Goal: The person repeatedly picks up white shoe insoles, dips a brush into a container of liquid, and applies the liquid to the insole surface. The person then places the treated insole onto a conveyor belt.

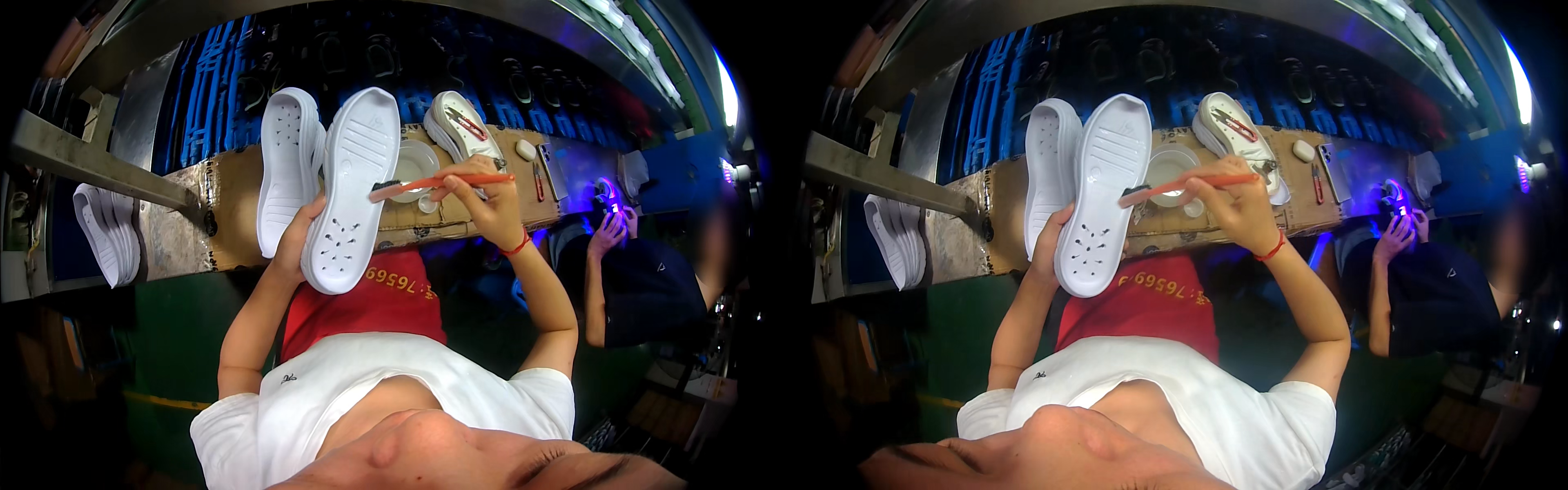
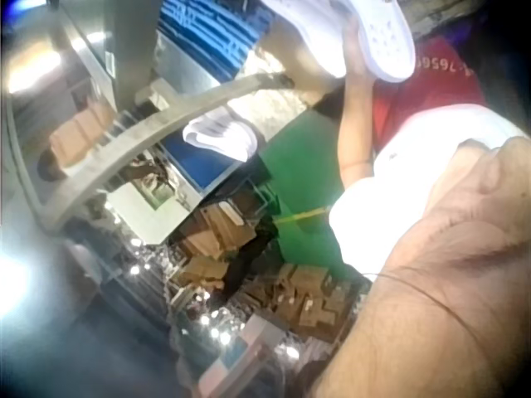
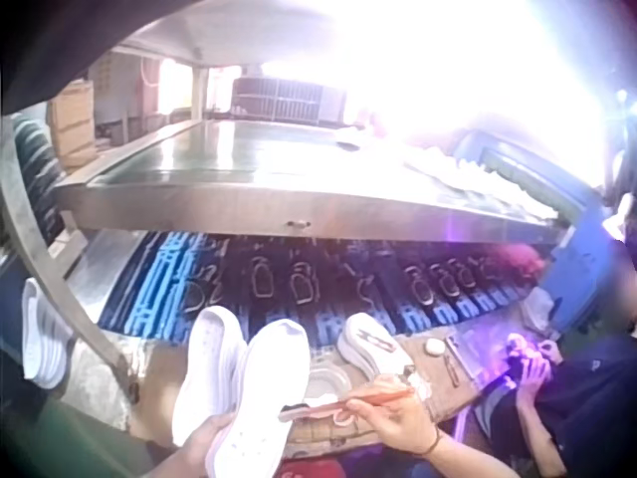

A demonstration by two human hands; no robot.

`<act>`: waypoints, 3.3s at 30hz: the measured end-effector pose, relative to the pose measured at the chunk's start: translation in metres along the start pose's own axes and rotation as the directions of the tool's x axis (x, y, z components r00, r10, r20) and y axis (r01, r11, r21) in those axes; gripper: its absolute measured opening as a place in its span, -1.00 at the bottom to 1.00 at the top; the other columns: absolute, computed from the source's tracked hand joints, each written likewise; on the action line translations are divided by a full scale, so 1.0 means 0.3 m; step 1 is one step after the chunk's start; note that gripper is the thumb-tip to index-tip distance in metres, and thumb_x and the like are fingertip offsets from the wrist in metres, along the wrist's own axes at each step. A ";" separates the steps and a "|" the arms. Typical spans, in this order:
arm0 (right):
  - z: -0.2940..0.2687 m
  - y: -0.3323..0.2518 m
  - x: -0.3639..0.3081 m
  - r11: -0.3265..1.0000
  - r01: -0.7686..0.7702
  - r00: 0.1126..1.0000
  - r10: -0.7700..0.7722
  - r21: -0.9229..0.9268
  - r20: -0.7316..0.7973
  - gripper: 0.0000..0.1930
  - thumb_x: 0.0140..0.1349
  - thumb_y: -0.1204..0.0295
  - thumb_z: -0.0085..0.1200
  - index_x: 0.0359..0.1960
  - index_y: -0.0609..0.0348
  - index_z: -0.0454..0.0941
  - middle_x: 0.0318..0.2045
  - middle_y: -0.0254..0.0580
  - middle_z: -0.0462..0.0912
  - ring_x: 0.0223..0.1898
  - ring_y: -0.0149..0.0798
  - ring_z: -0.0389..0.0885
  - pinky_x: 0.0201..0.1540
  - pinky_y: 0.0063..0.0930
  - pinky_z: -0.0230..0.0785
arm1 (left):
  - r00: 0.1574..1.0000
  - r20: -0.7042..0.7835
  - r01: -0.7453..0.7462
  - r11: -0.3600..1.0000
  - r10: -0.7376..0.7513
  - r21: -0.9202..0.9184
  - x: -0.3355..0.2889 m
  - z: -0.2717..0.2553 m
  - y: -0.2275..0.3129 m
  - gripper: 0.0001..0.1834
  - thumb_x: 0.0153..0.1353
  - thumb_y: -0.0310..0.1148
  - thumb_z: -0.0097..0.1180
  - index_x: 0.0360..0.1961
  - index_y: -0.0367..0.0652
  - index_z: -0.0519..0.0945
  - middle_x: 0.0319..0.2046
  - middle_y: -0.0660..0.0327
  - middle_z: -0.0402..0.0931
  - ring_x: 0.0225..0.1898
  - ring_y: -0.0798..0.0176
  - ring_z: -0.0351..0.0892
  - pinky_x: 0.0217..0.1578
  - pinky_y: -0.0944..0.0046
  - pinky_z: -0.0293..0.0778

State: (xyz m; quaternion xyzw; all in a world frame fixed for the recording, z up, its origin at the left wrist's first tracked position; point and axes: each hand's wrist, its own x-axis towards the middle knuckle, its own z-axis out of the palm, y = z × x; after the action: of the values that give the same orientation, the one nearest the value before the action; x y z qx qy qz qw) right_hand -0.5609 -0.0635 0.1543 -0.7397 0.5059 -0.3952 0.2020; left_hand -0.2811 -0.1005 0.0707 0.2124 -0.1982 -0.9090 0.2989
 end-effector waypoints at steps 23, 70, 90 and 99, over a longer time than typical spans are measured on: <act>-0.052 -0.026 -0.010 0.979 -0.191 0.981 0.188 0.070 0.042 -0.83 0.29 0.47 0.07 -0.23 0.33 0.65 -0.48 -0.18 0.71 -0.32 -0.33 0.64 -0.08 -0.42 0.40 | 0.670 0.371 -0.499 0.020 0.643 0.866 0.007 0.078 0.052 -0.31 -0.03 -0.47 0.39 0.18 -0.12 0.39 0.10 0.17 0.45 0.15 0.18 0.45 0.15 0.27 0.38; -0.037 -0.176 -0.285 0.794 0.287 0.441 0.388 0.537 -0.809 -0.76 0.40 0.42 -0.07 -0.14 0.39 0.53 -0.51 -0.10 0.65 -0.42 -0.31 0.61 -0.22 -0.51 0.43 | 0.740 0.661 -0.479 0.784 0.120 0.394 0.803 0.726 0.525 -0.57 0.04 -0.47 0.24 0.00 -0.15 0.52 0.04 0.15 0.48 0.04 0.12 0.49 0.10 0.10 0.42; 0.083 0.150 -0.172 0.819 -0.331 0.758 0.527 0.469 -0.385 -0.73 0.34 0.38 0.05 -0.16 0.41 0.62 -0.44 -0.16 0.71 -0.37 -0.46 0.57 -0.16 -0.58 0.39 | 0.689 0.383 -0.647 -0.760 -0.615 -0.057 0.222 0.158 0.526 -0.72 -0.04 -0.56 0.17 -0.25 -0.06 0.61 0.03 0.19 0.49 0.27 0.10 0.28 0.41 -0.03 0.02; 0.097 0.310 -0.044 0.887 -0.380 0.847 0.448 0.263 -0.287 -0.72 0.29 0.33 0.09 -0.30 0.36 0.68 -0.53 -0.24 0.72 -0.53 -0.53 0.57 -0.42 -0.63 0.40 | 0.869 0.475 -0.385 -0.794 -0.139 0.471 0.018 0.275 0.635 -0.70 0.06 -0.58 0.09 -0.14 -0.20 0.43 -0.08 0.09 0.48 0.07 0.04 0.46 0.26 0.07 0.24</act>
State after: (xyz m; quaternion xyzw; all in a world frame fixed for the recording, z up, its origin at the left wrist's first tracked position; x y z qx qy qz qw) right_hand -0.5950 -0.0922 0.0667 -0.5094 0.6397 -0.5113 0.2644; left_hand -0.2391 -0.2261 0.2305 0.1657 -0.9836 -0.0451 0.0558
